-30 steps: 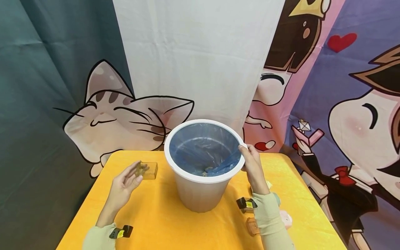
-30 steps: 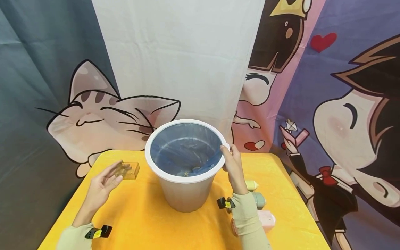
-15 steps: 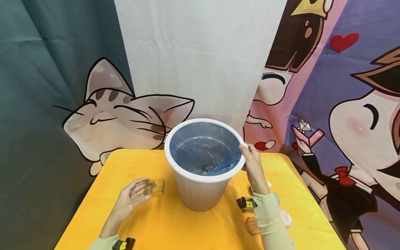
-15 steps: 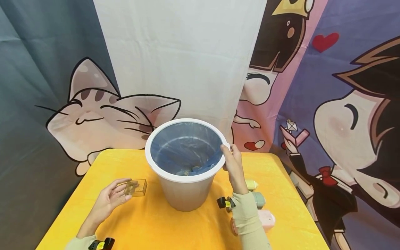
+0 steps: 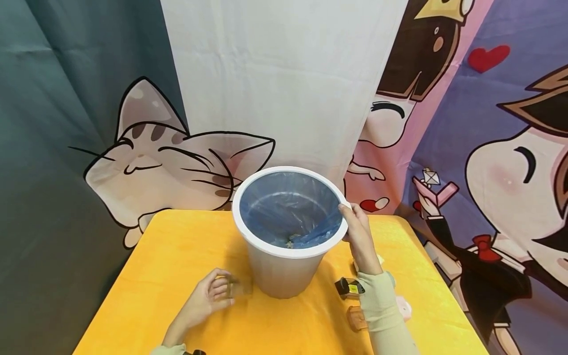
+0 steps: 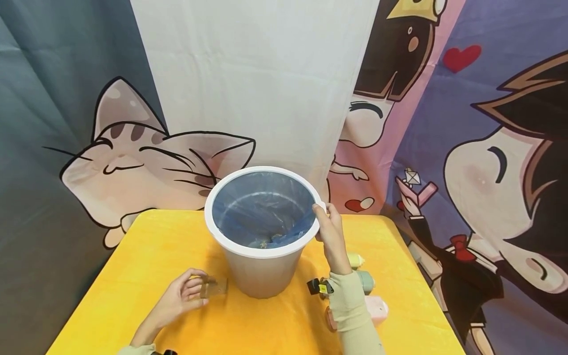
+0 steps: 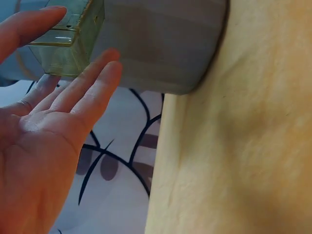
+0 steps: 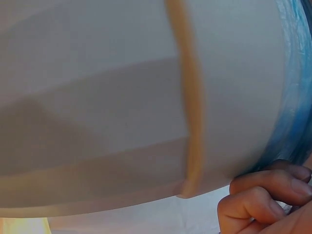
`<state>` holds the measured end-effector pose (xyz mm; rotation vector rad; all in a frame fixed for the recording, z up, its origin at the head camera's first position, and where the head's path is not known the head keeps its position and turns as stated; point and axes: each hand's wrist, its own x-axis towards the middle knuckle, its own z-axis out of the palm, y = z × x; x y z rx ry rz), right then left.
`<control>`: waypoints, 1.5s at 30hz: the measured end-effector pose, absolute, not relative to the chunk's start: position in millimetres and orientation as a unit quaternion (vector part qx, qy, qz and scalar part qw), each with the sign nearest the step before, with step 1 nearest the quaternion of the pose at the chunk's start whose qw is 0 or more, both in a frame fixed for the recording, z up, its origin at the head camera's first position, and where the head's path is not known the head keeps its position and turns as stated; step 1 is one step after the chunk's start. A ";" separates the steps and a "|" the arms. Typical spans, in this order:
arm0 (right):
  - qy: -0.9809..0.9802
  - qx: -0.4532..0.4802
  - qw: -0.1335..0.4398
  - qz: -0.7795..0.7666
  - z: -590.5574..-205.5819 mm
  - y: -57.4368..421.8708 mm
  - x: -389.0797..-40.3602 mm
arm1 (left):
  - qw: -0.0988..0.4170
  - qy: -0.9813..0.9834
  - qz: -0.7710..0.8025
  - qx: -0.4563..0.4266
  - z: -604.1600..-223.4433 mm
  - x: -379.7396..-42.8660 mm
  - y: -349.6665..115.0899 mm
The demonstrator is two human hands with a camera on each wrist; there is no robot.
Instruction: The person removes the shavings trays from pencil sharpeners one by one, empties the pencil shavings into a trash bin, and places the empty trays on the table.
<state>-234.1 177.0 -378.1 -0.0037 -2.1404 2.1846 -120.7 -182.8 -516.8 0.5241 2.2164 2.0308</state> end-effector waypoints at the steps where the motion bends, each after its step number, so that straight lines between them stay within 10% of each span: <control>1: -0.699 -0.002 0.042 0.714 -378.1 177.3 -234.0 | 0.042 0.731 0.659 0.172 -518.7 -120.3 -180.5; 10: -0.700 -0.012 0.040 0.713 -377.5 177.8 -233.6 | 0.007 0.772 0.606 0.194 -533.0 -116.1 -159.6; 22: -0.701 0.000 0.036 0.712 -376.9 174.3 -233.6 | 0.127 0.743 0.623 0.207 -537.2 -114.2 -120.0; 45: -0.729 -0.005 0.041 0.683 -375.3 177.2 -236.0 | 0.136 0.703 0.687 0.123 -573.8 -106.8 14.0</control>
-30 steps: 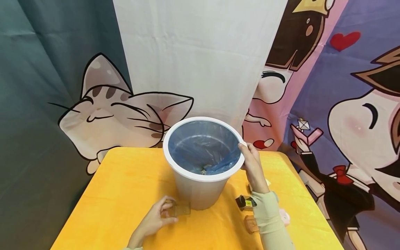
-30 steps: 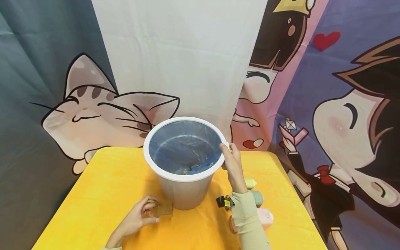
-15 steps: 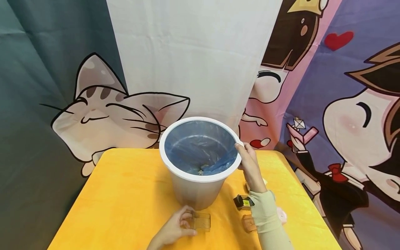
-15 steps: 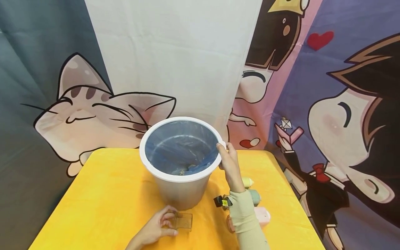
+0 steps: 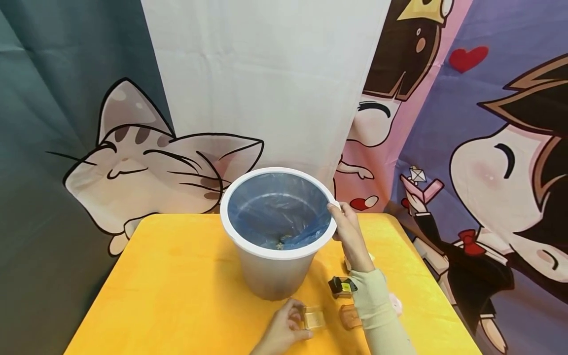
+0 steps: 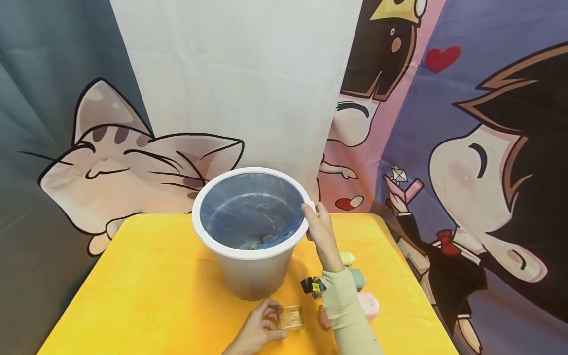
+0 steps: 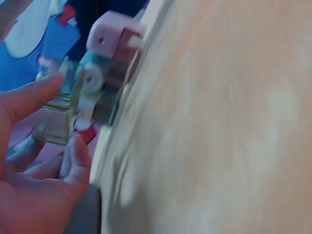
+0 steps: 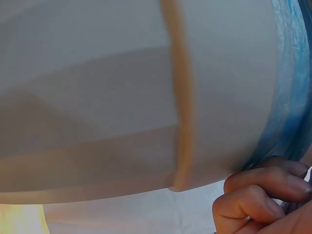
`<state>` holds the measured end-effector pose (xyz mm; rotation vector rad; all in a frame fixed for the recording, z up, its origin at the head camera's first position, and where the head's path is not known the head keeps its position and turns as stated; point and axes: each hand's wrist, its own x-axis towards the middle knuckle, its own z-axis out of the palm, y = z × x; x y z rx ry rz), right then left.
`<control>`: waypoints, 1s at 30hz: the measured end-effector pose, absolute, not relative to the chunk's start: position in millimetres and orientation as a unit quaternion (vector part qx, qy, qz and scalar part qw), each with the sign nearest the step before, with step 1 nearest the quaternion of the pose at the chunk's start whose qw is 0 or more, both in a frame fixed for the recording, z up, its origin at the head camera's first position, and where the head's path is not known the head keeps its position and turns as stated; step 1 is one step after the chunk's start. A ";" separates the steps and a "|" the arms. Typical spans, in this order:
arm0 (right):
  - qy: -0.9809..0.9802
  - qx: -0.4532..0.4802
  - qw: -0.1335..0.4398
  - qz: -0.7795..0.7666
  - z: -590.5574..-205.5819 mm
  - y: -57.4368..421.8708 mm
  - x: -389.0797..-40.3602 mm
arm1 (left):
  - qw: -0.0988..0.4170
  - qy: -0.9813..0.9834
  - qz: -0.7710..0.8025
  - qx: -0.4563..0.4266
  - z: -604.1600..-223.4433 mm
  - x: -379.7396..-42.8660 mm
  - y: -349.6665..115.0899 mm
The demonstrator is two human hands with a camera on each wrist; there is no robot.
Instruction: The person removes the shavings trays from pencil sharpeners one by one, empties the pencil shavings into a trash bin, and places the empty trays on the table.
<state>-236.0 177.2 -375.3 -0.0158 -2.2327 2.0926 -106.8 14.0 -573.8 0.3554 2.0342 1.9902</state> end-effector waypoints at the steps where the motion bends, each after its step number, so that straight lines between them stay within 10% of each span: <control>1: -0.730 -0.006 0.041 0.683 -375.4 176.8 -236.4 | 0.140 0.702 0.689 0.115 -573.8 -108.0 20.8; 22: -0.728 0.004 0.045 0.684 -377.3 176.2 -238.7 | -0.046 0.718 0.672 0.174 -546.7 -165.6 105.8; 30: -0.724 0.015 0.052 0.688 -378.4 178.4 -237.1 | -0.039 0.720 0.688 0.077 -556.4 -193.0 115.8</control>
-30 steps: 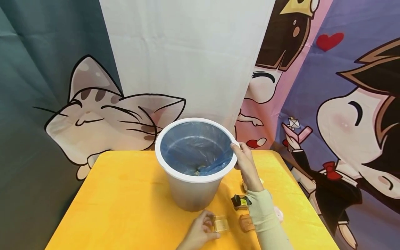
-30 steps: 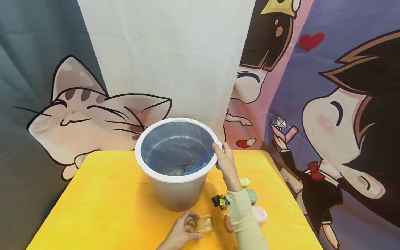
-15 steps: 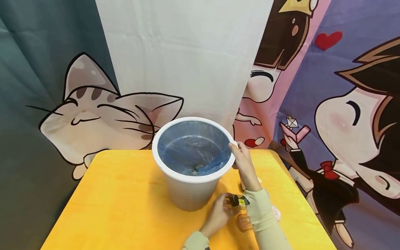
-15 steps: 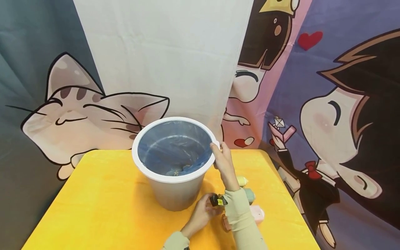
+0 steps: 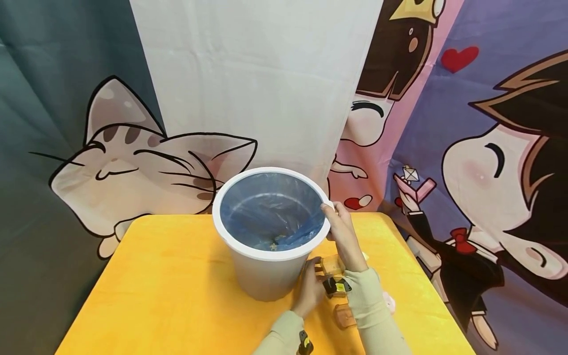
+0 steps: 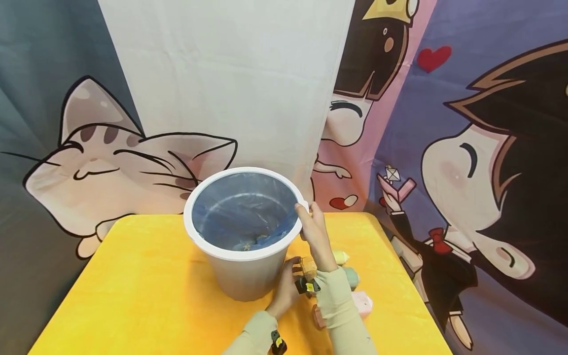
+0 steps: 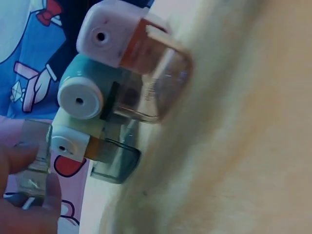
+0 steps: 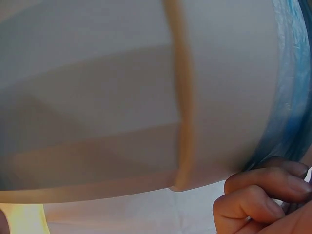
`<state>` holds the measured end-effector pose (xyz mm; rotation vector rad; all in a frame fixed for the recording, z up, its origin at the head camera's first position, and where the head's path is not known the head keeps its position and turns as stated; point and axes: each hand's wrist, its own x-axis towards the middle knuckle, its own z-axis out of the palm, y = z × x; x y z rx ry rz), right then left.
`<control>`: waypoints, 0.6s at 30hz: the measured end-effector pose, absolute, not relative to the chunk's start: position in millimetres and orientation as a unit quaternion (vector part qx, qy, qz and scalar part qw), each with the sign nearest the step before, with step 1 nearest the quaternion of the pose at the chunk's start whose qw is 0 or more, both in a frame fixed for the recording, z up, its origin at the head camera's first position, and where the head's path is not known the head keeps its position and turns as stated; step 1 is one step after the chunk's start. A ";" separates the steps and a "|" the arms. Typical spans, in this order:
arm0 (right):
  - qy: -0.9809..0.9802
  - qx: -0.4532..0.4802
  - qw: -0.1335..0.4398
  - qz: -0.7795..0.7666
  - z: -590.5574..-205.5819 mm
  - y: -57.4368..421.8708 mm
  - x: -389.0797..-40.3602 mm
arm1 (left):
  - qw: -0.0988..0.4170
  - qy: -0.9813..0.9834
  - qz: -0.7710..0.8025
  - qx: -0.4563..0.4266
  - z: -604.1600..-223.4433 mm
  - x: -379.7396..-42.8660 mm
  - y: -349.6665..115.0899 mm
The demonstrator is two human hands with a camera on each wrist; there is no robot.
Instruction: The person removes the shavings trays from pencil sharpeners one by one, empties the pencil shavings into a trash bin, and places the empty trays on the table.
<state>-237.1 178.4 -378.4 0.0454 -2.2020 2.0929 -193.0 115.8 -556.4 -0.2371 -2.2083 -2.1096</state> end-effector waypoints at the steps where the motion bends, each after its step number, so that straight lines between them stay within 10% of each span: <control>1: -0.723 0.016 0.052 0.689 -378.5 178.2 -236.9 | 0.042 -0.724 -0.684 -0.071 -555.4 -195.4 116.5; 18: -0.718 0.003 0.025 0.696 -365.3 173.0 -228.1 | 0.084 -0.766 -0.638 -0.016 -562.5 -232.6 133.0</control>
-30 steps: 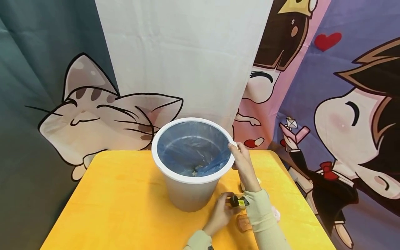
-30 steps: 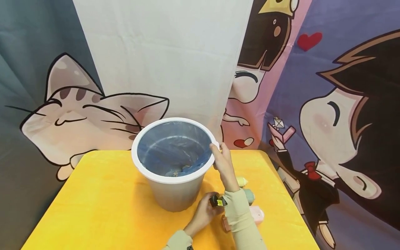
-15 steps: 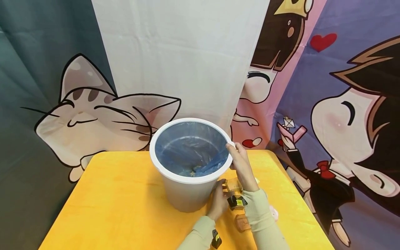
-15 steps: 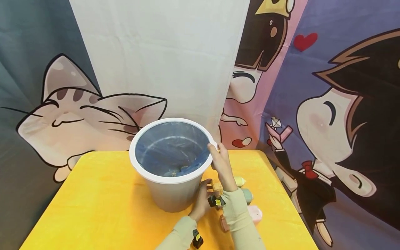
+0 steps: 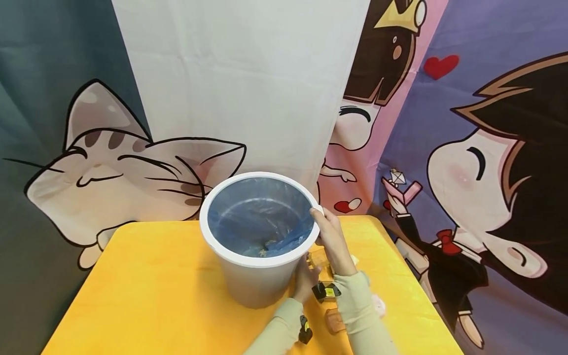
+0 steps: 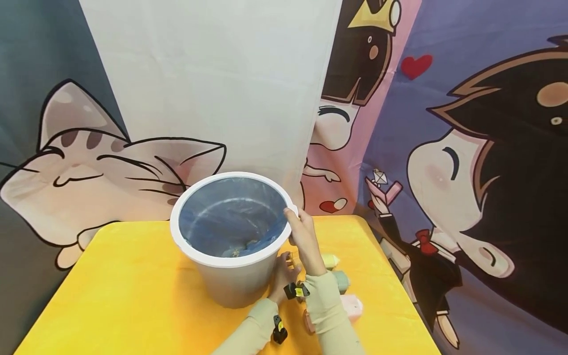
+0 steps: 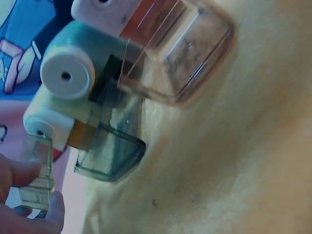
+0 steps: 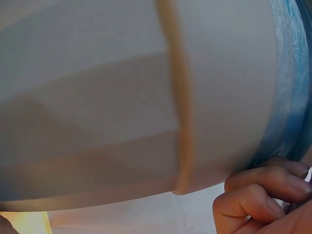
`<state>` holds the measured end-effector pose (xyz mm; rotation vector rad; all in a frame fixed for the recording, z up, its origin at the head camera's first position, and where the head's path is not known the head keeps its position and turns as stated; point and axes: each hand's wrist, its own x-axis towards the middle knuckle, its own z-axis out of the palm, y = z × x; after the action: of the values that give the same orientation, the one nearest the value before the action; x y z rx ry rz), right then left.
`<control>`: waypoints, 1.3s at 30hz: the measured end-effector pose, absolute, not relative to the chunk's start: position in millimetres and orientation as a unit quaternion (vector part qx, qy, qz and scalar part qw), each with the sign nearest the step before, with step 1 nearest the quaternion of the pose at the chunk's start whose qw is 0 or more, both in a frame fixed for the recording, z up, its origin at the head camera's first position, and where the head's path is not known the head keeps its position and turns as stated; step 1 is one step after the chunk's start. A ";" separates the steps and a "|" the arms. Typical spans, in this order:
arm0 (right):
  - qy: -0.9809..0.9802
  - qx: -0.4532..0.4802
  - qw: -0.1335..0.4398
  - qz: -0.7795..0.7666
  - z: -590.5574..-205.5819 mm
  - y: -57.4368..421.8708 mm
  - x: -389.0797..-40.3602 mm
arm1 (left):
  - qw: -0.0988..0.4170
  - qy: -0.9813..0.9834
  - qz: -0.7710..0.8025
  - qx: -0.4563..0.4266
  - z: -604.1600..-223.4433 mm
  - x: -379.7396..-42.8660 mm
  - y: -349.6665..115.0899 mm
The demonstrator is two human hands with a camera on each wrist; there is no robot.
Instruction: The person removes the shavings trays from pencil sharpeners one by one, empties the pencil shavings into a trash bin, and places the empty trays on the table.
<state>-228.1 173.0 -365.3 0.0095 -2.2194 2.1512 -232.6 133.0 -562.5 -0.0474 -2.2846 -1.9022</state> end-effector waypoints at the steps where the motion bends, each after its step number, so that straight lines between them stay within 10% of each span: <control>1: -0.719 0.005 0.024 0.695 -363.1 170.5 -225.6 | 0.089 -0.770 -0.632 -0.009 -564.0 -234.0 132.2; 28: -0.717 0.019 0.017 0.697 -375.4 168.6 -239.8 | 0.011 -0.837 -0.544 -0.065 -579.4 -235.5 109.8; 39: -0.717 0.034 0.005 0.696 -376.3 187.2 -230.0 | -0.019 -0.855 -0.501 -0.131 -547.3 -182.1 89.6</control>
<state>-230.0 187.2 -376.3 0.1056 -2.2465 2.1804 -182.1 89.6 -547.3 -0.4153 -2.7204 -1.5936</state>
